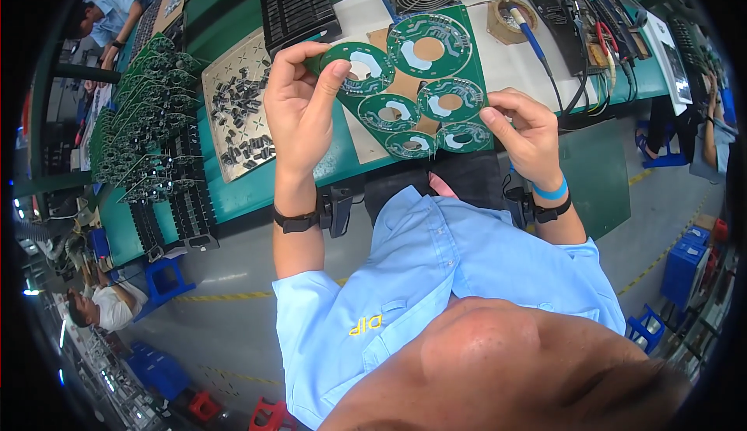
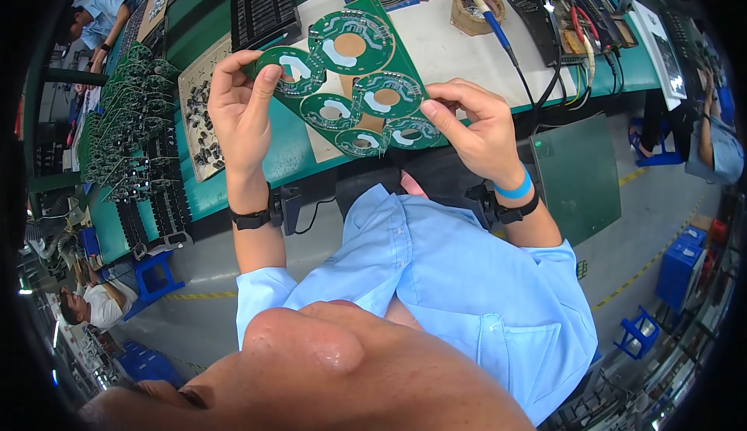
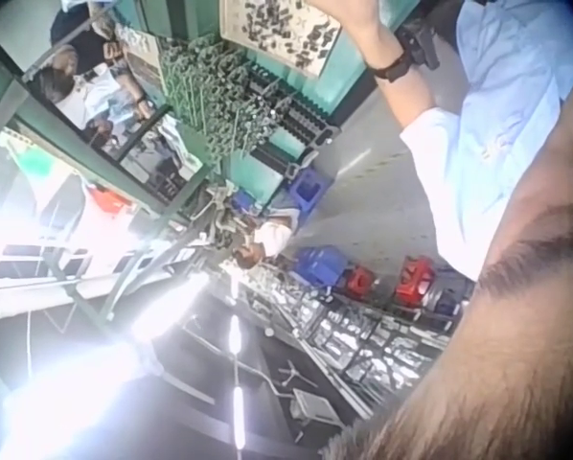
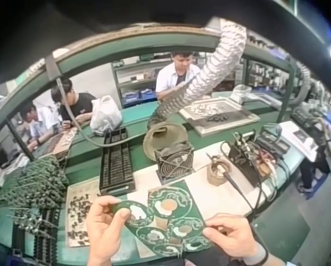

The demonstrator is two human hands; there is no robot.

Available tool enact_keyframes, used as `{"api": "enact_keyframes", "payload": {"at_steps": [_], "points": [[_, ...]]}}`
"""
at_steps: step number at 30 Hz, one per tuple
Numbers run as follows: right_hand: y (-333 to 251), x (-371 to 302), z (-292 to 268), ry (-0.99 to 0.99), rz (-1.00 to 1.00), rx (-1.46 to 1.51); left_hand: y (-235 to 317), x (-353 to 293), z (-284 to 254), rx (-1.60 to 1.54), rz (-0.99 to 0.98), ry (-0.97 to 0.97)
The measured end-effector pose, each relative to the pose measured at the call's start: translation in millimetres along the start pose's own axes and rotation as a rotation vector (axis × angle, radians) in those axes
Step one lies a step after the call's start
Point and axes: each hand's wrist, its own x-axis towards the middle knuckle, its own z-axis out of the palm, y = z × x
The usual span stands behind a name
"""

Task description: Soldering electronic components onto a printed circuit board at a factory workstation.

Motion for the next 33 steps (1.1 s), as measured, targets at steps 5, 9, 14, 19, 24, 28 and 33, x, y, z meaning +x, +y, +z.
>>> {"api": "enact_keyframes", "payload": {"at_steps": [5,9,14,19,24,28,33], "points": [[-11.5,-3.2,3.8,-0.009,0.006,0.020,-6.9,3.2,-4.3,-0.039,-0.044,-0.001],[-15.9,-3.7,6.3,-0.014,0.000,0.044,-12.3,6.6,-6.0,-0.058,-0.078,-0.013],[-17.0,-7.8,6.5,-0.040,0.046,0.189,-14.2,9.3,-3.8,-0.086,-0.124,-0.021],[-18.9,-12.0,7.7,-0.047,0.103,0.265,-18.3,11.2,-4.5,-0.097,-0.148,-0.033],[-20.7,-13.3,8.6,-0.048,0.112,0.305,-20.3,11.6,-3.5,-0.110,-0.160,-0.037],[-18.7,-16.0,9.6,-0.036,0.128,0.318,-20.0,15.5,0.0,-0.107,-0.168,-0.058],[1.9,-26.2,21.3,-0.083,0.260,0.403,-20.2,42.4,14.1,-0.045,-0.343,-0.062]]}}
